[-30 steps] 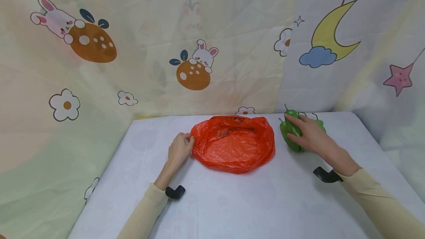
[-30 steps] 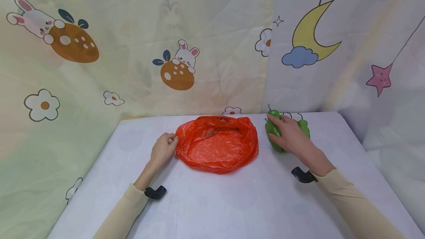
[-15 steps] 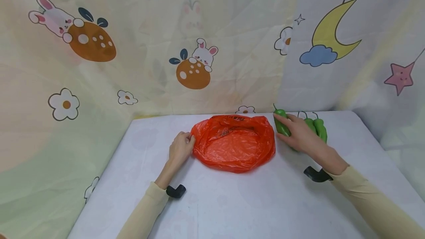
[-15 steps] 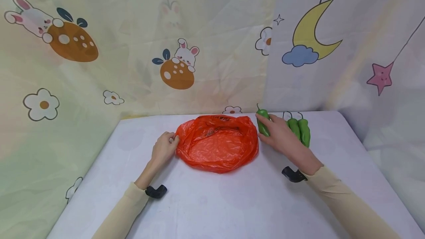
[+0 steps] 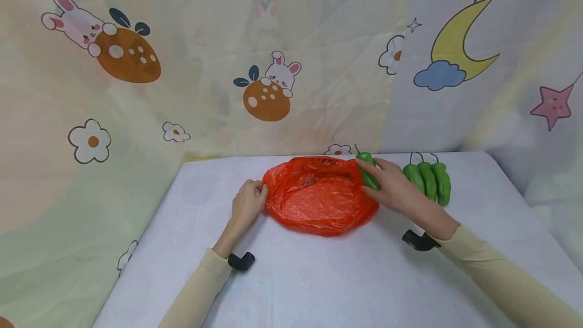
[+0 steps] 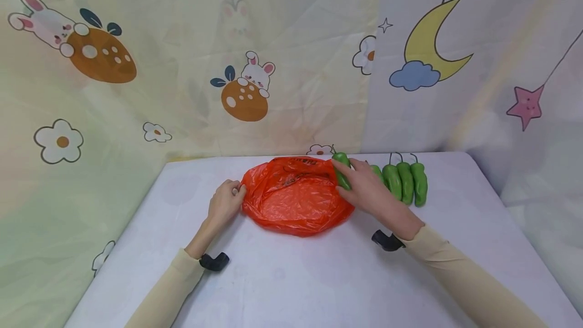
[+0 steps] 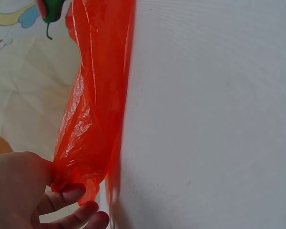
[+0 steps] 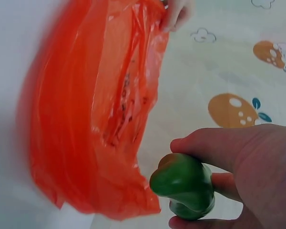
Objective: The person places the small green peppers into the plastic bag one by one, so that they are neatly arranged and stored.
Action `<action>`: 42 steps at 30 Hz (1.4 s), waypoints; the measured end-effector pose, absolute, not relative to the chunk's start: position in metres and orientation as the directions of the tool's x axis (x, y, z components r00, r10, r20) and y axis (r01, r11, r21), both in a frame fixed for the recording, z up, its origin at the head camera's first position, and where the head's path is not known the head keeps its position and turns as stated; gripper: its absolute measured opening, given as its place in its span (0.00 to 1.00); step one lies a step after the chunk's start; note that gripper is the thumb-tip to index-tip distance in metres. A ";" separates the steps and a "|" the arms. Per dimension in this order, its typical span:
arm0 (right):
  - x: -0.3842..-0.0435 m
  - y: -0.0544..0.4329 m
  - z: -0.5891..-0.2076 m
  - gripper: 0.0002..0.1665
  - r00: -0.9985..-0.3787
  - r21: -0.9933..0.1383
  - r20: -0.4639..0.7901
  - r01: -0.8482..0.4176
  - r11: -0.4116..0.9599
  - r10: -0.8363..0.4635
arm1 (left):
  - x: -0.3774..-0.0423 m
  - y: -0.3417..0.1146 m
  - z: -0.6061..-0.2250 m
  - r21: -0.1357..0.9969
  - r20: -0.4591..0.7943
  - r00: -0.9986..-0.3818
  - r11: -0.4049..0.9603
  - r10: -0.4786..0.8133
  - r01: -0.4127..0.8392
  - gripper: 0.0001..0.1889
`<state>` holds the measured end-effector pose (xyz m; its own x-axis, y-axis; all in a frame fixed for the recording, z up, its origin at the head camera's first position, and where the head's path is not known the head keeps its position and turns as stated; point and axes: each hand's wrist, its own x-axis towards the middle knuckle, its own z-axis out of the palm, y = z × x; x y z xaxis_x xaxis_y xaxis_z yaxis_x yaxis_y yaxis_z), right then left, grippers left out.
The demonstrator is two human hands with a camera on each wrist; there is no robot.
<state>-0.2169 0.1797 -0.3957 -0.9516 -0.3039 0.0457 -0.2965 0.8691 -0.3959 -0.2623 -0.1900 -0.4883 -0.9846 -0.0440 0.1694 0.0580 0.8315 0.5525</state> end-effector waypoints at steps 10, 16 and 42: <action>-0.214 0.156 -0.393 0.41 -0.927 -0.337 0.133 -0.375 0.864 -0.351 | -0.263 -0.189 -0.489 0.540 0.175 -0.984 0.839 -0.045 0.058 0.16; -0.214 0.142 -0.397 0.41 -0.920 -0.342 0.129 -0.391 0.854 -0.369 | -0.263 -0.189 -0.488 0.544 0.177 -0.983 0.837 -0.045 0.059 0.15; -0.226 0.091 -0.422 0.43 -0.954 -0.455 0.027 -0.279 0.846 -0.300 | -0.263 -0.191 -0.491 0.552 0.179 -0.983 0.831 -0.045 0.063 0.16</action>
<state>-0.2261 0.0911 -0.4219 -0.9535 -0.3001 0.0266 -0.2788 0.8455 -0.4553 -0.2635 -0.1908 -0.4907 -0.9828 -0.0447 0.1791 0.0628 0.8314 0.5521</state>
